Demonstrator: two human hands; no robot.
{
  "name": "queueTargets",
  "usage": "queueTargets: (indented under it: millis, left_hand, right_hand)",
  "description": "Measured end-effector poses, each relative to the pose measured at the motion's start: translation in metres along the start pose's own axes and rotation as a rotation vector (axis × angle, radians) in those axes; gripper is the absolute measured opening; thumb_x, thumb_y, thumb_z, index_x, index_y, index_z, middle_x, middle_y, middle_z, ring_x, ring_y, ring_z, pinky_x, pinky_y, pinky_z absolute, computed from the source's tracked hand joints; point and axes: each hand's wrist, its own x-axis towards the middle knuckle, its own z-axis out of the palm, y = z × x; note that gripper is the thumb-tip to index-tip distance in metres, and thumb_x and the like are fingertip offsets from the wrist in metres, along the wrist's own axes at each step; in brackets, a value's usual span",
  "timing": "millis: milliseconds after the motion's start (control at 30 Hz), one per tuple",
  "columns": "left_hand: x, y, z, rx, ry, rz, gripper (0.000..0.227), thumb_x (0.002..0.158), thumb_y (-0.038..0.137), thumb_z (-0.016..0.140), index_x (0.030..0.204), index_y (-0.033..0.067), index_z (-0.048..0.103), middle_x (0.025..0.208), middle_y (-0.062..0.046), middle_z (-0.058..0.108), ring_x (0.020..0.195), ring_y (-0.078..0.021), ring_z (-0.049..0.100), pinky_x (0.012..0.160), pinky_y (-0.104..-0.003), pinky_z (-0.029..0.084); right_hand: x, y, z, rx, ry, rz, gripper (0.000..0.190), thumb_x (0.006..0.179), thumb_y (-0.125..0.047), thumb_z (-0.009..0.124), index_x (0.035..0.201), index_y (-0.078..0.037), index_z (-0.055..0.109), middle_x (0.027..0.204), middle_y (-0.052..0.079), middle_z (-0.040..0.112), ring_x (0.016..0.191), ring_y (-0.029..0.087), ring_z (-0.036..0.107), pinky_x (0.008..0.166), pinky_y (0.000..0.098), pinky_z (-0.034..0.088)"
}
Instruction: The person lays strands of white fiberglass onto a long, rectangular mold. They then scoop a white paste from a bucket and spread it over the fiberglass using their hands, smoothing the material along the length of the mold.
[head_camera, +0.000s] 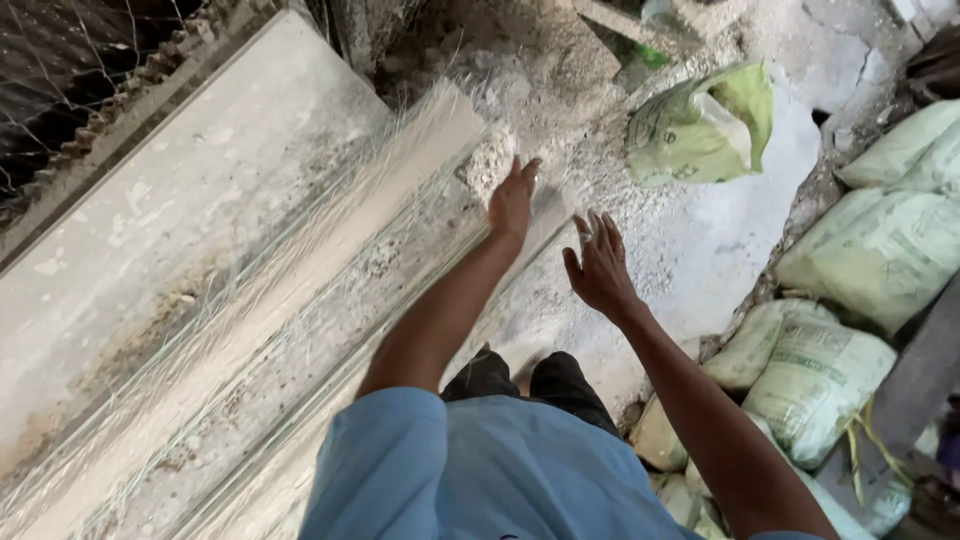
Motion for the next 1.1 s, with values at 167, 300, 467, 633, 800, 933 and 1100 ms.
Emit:
queueTargets:
  millis: [167,300,467,633,800,933,1100]
  left_hand:
    - [-0.003,-0.038,-0.081,-0.211,0.053,0.078,0.064,0.097,0.008,0.050,0.156,0.0134,0.026,0.168,-0.007,0.010,0.154,-0.0271,0.011,0.123,-0.046,0.009]
    - [-0.021,-0.037,-0.112,-0.852,0.390,-0.100,0.034,0.104,0.031,0.049,0.133,0.0210,0.064,0.159,-0.008,0.039,0.153,-0.0324,0.027,0.125,-0.053,0.020]
    - [-0.077,-0.082,-0.153,-0.990,0.599,-0.294,0.023,0.100,0.023,0.057,0.112,0.0272,0.076,0.144,-0.012,0.052,0.142,-0.0337,0.043,0.120,-0.054,0.033]
    - [-0.137,-0.091,-0.196,-0.938,0.742,-0.556,0.038,0.092,0.003,0.059,0.116,0.0277,0.077,0.140,-0.013,0.057,0.133,-0.0321,0.051,0.114,-0.047,0.043]
    - [-0.173,-0.057,-0.227,-0.950,0.651,-0.902,0.037,0.096,0.004,0.061,0.130,0.0144,0.073,0.137,-0.015,0.058,0.131,-0.0335,0.052,0.110,-0.051,0.044]
    - [-0.132,0.020,-0.202,-0.992,0.481,-1.031,0.039,0.095,0.010,0.062,0.133,0.0113,0.067,0.140,-0.018,0.055,0.135,-0.0347,0.050,0.114,-0.052,0.041]
    - [-0.057,0.070,-0.176,-1.073,0.189,-1.026,0.078,0.080,0.031,0.068,0.151,0.0078,0.046,0.158,-0.025,0.033,0.142,-0.0421,0.035,0.114,-0.060,0.027]
  right_hand:
    - [0.067,0.042,-0.025,0.057,0.094,-0.178,0.053,0.107,-0.022,0.053,0.154,-0.003,0.039,0.155,0.028,0.041,0.148,0.046,0.032,0.124,0.0560,0.025]
    - [0.117,0.054,-0.059,0.154,0.196,-0.394,0.020,0.108,-0.013,0.054,0.127,-0.007,0.060,0.132,0.020,0.065,0.131,0.039,0.054,0.114,0.0507,0.041]
    - [0.171,0.084,-0.079,0.453,0.063,-0.520,0.011,0.105,-0.011,0.059,0.098,-0.004,0.062,0.097,0.014,0.068,0.087,0.029,0.068,0.078,0.0435,0.053]
    - [0.265,0.141,-0.077,0.432,-0.144,-0.606,0.011,0.105,-0.014,0.060,0.101,-0.004,0.062,0.096,0.011,0.069,0.075,0.024,0.069,0.066,0.0376,0.057]
    - [0.318,0.154,-0.079,-0.135,0.103,-0.847,0.019,0.090,-0.015,0.073,0.107,-0.007,0.073,0.115,0.018,0.071,0.111,0.037,0.063,0.099,0.0515,0.049]
    - [0.300,0.140,-0.027,-0.019,0.004,-0.813,0.031,0.087,-0.006,0.068,0.119,-0.002,0.071,0.122,0.022,0.068,0.117,0.039,0.061,0.106,0.0465,0.049]
    - [0.265,0.118,0.038,0.219,-0.670,-0.485,0.038,0.096,-0.014,0.058,0.132,-0.002,0.060,0.119,0.025,0.065,0.091,0.035,0.070,0.085,0.0462,0.054]
